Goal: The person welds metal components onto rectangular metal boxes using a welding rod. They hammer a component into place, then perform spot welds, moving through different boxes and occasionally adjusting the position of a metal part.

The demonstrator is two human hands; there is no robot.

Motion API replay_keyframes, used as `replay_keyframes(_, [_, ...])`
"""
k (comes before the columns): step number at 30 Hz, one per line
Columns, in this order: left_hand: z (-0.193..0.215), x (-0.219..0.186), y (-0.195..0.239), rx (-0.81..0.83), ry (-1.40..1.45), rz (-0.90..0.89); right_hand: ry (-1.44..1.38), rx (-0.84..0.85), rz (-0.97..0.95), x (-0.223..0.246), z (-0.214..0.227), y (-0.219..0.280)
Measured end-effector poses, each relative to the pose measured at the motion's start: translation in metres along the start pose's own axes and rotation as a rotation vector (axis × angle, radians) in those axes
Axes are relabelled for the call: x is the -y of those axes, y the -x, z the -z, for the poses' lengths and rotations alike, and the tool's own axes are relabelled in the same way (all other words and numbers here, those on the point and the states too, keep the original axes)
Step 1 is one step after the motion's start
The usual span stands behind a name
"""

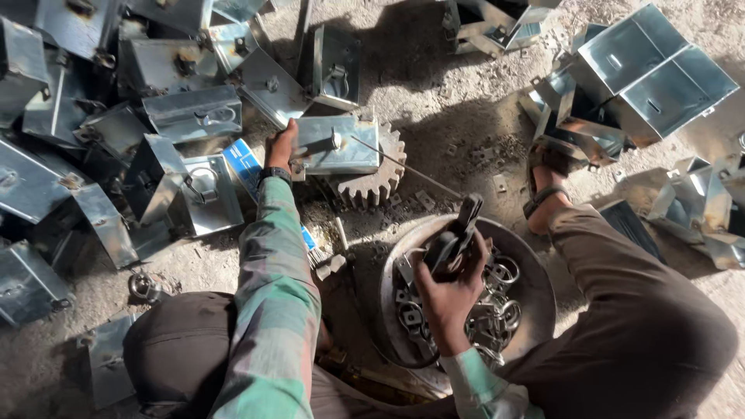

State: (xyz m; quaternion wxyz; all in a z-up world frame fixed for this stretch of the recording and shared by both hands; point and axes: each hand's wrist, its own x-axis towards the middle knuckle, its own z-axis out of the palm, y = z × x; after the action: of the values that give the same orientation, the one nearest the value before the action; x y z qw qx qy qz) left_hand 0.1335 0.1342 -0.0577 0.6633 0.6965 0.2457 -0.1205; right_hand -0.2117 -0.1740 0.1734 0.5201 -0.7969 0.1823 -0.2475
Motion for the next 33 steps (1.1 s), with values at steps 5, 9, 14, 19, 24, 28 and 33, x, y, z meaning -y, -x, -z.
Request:
replay_keyframes(5, [0.01, -0.006, -0.009, 0.161, 0.076, 0.067, -0.292, 0.043, -0.101, -0.005, -0.011, 0.01])
replay_keyframes(9, [0.016, -0.004, -0.008, 0.125, 0.044, 0.05, -0.241, 0.027, -0.013, -0.008, -0.015, 0.012])
replay_keyframes(14, [0.018, 0.0, -0.008, 0.122, 0.0, 0.082, -0.165, 0.037, 0.008, -0.011, -0.02, 0.008])
replay_keyframes(19, [0.022, 0.003, -0.016, 0.278, 0.124, 0.061, -0.18, 0.054, -0.011, -0.014, -0.022, 0.009])
replay_keyframes(24, [0.023, 0.002, -0.015, 0.331, 0.186, 0.085, -0.147, 0.049, -0.034, -0.011, -0.019, 0.009])
replay_keyframes(28, [0.022, 0.0, -0.011, 0.272, 0.147, 0.101, -0.192, 0.05, -0.028, -0.008, -0.018, 0.009])
replay_keyframes(33, [0.024, 0.012, -0.024, 0.228, 0.182, 0.057, -0.181, 0.047, -0.041, -0.009, -0.016, 0.006])
